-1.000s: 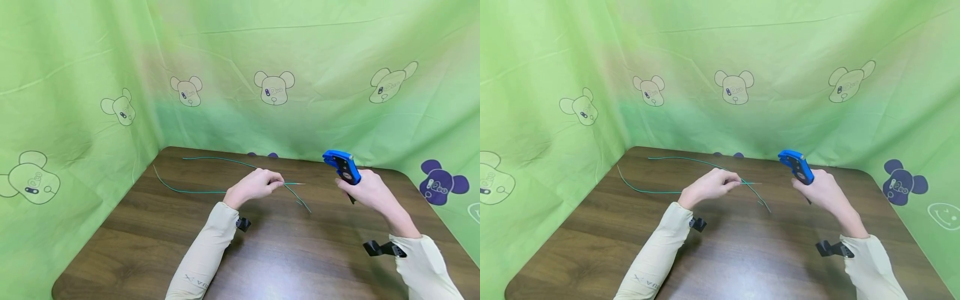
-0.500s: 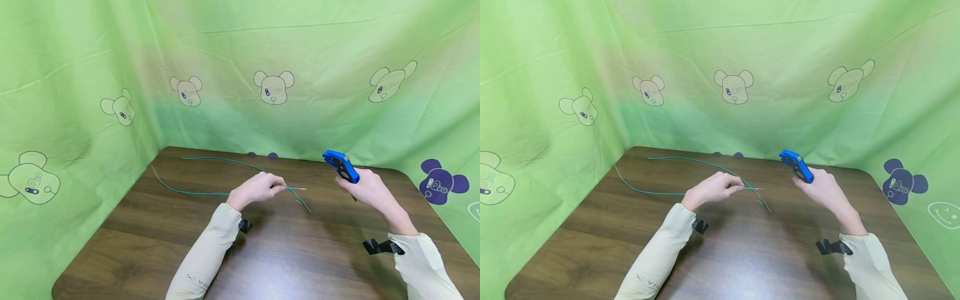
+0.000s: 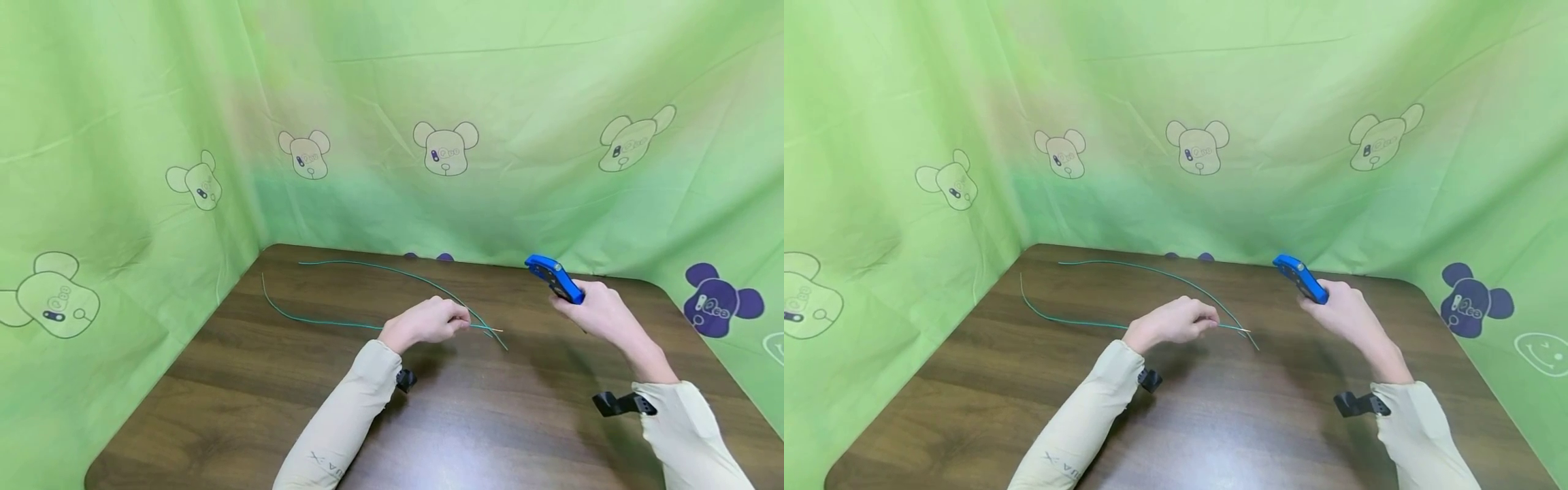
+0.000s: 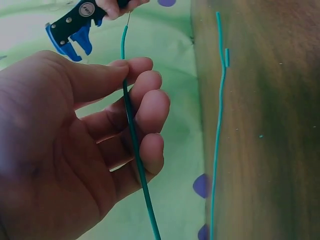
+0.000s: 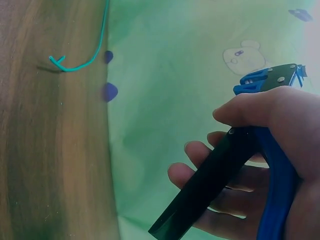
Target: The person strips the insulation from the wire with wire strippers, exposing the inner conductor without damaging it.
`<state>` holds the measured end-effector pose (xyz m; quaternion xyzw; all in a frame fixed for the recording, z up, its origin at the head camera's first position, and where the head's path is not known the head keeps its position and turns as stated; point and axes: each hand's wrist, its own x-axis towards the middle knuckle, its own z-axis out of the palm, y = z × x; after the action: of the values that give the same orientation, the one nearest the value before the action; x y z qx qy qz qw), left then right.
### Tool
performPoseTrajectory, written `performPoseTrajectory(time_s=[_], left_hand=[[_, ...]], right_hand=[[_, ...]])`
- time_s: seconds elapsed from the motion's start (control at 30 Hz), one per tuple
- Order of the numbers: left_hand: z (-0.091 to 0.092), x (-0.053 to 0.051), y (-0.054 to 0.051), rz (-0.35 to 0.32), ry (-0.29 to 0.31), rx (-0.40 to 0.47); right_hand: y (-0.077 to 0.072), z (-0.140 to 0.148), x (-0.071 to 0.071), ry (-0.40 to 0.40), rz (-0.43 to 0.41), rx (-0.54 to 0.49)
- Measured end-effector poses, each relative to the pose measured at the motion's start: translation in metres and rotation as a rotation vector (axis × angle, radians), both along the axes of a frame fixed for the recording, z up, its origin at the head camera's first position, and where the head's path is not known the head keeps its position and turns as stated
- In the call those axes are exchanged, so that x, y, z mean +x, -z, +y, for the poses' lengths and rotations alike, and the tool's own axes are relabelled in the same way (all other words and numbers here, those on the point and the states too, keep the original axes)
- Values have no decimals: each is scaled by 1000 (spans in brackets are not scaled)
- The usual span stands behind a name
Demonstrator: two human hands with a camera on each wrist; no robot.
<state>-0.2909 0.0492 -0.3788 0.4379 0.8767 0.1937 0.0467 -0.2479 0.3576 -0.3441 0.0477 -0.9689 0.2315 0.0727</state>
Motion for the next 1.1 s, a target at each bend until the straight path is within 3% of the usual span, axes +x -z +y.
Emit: performPoseTrajectory(time_s=[0.3, 0.63, 1.1], left_hand=[[5, 0, 13, -67, -22, -35], [12, 0, 22, -91, -33, -61], [17, 4, 29, -78, -81, -154]], right_hand=[[4, 3, 0, -7, -6, 15], [10, 6, -2, -15, 16, 47], [16, 8, -7, -25, 18, 44]])
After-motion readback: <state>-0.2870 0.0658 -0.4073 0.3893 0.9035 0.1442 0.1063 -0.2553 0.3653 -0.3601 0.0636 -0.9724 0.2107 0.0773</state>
